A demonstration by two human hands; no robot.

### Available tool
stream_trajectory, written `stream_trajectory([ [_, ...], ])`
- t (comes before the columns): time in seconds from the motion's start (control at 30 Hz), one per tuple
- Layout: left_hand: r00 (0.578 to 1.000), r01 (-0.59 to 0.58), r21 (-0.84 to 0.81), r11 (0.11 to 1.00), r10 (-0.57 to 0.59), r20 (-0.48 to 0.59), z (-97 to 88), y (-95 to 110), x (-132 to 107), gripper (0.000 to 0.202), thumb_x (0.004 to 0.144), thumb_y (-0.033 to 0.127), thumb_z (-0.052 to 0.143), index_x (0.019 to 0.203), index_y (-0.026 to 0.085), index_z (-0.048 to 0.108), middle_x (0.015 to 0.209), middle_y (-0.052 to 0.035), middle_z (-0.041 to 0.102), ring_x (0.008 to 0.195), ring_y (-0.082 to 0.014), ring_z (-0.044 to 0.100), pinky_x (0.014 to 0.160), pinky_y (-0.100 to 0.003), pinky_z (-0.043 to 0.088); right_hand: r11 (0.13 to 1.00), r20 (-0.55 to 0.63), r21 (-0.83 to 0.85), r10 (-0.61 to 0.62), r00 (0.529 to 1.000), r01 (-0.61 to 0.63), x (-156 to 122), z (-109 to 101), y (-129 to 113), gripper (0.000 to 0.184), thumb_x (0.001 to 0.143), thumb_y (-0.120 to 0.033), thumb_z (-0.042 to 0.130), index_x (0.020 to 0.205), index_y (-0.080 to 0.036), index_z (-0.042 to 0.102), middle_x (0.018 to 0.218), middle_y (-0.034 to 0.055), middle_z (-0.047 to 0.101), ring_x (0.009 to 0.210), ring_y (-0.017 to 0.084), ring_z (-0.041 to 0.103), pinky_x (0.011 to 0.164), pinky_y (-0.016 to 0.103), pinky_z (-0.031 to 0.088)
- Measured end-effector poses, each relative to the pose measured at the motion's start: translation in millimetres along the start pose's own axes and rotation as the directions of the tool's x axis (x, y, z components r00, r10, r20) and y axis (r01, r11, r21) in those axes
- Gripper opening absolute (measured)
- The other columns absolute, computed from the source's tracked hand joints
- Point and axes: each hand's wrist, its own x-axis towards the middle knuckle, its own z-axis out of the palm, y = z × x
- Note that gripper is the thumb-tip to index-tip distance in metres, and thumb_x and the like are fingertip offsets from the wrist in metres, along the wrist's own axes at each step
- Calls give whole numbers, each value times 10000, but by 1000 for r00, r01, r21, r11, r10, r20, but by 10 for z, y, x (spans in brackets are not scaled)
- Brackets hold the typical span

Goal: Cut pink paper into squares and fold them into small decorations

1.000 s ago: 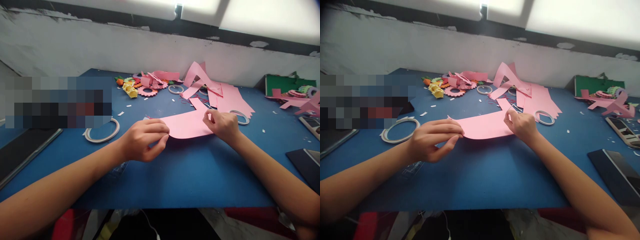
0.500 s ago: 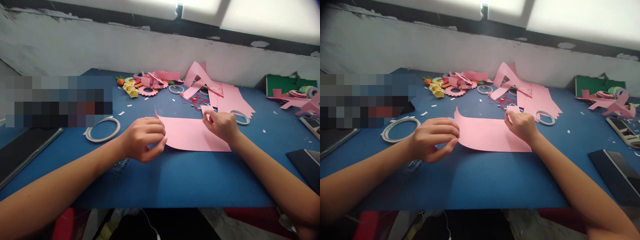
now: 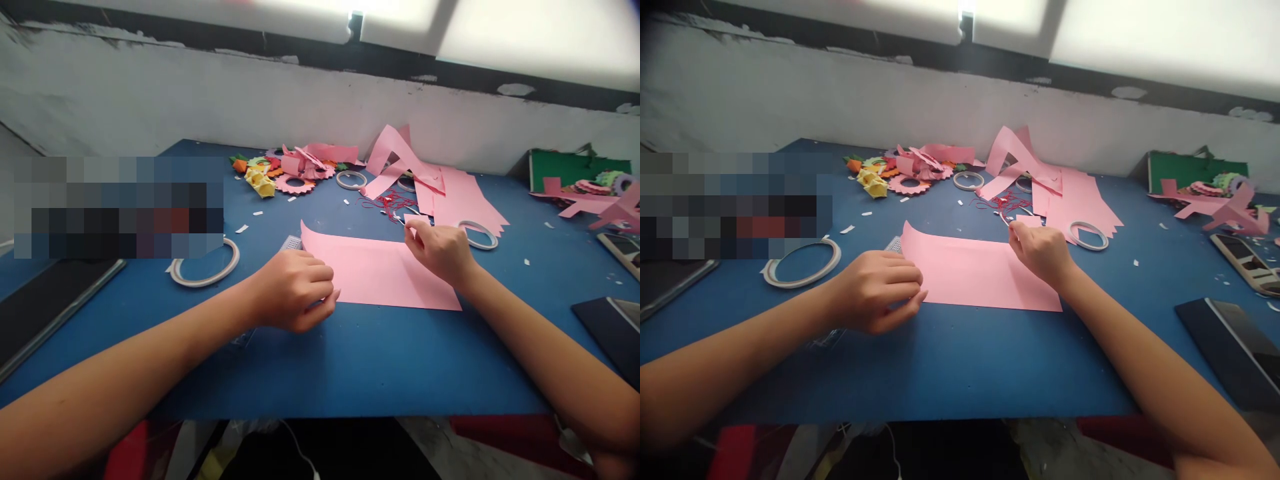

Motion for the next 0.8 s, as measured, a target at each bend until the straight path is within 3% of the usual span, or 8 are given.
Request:
stream_trajectory([
  [0.3, 997, 12, 76, 997, -18, 79, 14, 104, -11, 387, 897, 177, 441, 519, 168, 529, 513, 14, 508, 421, -95, 443, 450, -278, 313, 997, -33, 39, -66, 997, 67, 32, -40, -50, 164, 900, -165, 481, 789, -143, 600, 435, -55, 496, 385, 78, 450, 456, 216, 301],
  [0.5, 991, 42, -40, 998, -37, 132, 10, 231, 8, 414, 913, 195, 421, 515, 177, 535, 519, 11, 511, 398, -102, 414, 422, -300, 299, 990, -28, 101, -94, 995, 96, 57, -96, -95, 147, 907, -164, 481, 805, -155, 587, 431, -72, 462, 394, 70, 434, 457, 210, 305],
  [0.67, 997, -18, -5, 1000, 18, 70, 33, 260, 16, 400, 907, 170, 442, 511, 177, 502, 511, 16, 495, 433, -107, 449, 460, -284, 345, 973, -35, 188, -133, 991, 137, 89, -175, -153, 123, 921, -166, 497, 830, -154, 579, 468, -68, 512, 397, 65, 440, 455, 219, 310],
  [0.8, 996, 85, 42, 995, -85, -11, 82, 206, 25, 315, 911, 166, 444, 620, 160, 565, 616, -18, 600, 534, -131, 550, 510, -273, 421, 940, -40, 289, -175, 984, 179, 113, -294, -301, 60, 910, -129, 511, 888, -138, 566, 540, -50, 583, 435, 64, 491, 489, 214, 360],
])
